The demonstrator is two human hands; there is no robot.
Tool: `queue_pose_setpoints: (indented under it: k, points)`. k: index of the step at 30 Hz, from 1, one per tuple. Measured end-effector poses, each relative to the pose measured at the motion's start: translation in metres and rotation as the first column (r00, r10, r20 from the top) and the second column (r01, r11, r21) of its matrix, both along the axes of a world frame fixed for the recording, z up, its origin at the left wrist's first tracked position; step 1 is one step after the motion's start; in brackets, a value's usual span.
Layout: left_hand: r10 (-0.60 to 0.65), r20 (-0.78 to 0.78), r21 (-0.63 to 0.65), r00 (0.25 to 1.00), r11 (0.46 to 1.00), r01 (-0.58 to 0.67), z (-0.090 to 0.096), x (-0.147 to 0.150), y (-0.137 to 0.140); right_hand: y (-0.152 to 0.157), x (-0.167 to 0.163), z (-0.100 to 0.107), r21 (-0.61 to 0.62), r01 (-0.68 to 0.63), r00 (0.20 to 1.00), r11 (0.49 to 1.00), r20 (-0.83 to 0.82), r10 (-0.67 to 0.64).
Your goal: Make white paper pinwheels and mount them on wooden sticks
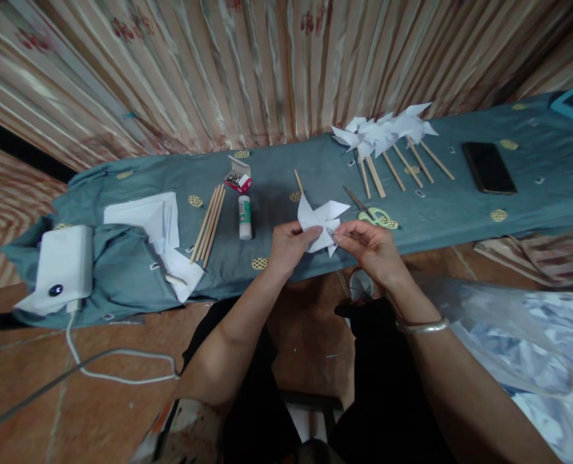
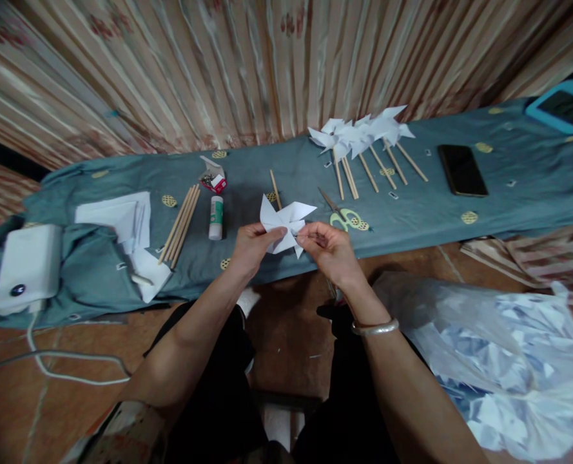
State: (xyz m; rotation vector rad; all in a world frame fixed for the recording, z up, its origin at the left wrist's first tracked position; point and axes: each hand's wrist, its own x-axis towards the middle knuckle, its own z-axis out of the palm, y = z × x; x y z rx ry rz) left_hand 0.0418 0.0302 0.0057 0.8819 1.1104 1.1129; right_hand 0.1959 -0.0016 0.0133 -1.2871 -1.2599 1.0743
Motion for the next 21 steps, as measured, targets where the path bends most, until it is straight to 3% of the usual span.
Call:
queue_pose_setpoints:
  k: [5, 7, 11, 14, 16, 19, 21]
  points:
    - [0.044, -0.018, 0.008, 0.999, 0.999, -0.044, 0.002, -0.009, 0.004, 0.004, 0.017, -0.005, 0.027, 0.031, 0.998, 0.999, 0.049, -0.032]
    - [0.079, 0.003, 0.020, 0.997, 0.997, -0.079, 0.003, -0.013, 0.006, 0.009, 0.023, -0.008, 0.047, 0.090, 0.986, 0.995, 0.138, -0.096]
    - [0.095, 0.113, -0.024, 0.989, 0.995, -0.092, 0.005, -0.018, 0.006, 0.017, 0.022, -0.011, 0.154, 0.111, 0.831, 0.982, 0.527, -0.176]
    - [0.090, 0.173, -0.086, 0.981, 0.993, -0.076, 0.007, -0.017, 0.003, 0.018, 0.014, -0.007, 0.225, 0.036, 0.731, 0.974, 0.659, -0.179]
    - [0.088, 0.203, -0.118, 0.975, 0.991, -0.065, 0.008, -0.016, 0.002, 0.016, 0.007, -0.003, 0.242, 0.071, 0.780, 0.968, 0.591, -0.205]
    - [0.068, 0.250, -0.139, 0.966, 0.990, -0.033, 0.008, -0.014, 0.000, 0.010, -0.002, 0.002, 0.193, 0.136, 0.927, 0.972, 0.320, -0.194]
    - [0.050, 0.274, -0.139, 0.961, 0.990, -0.012, 0.007, -0.012, -0.001, 0.005, -0.008, 0.006, 0.182, 0.155, 0.957, 0.971, 0.216, -0.193]
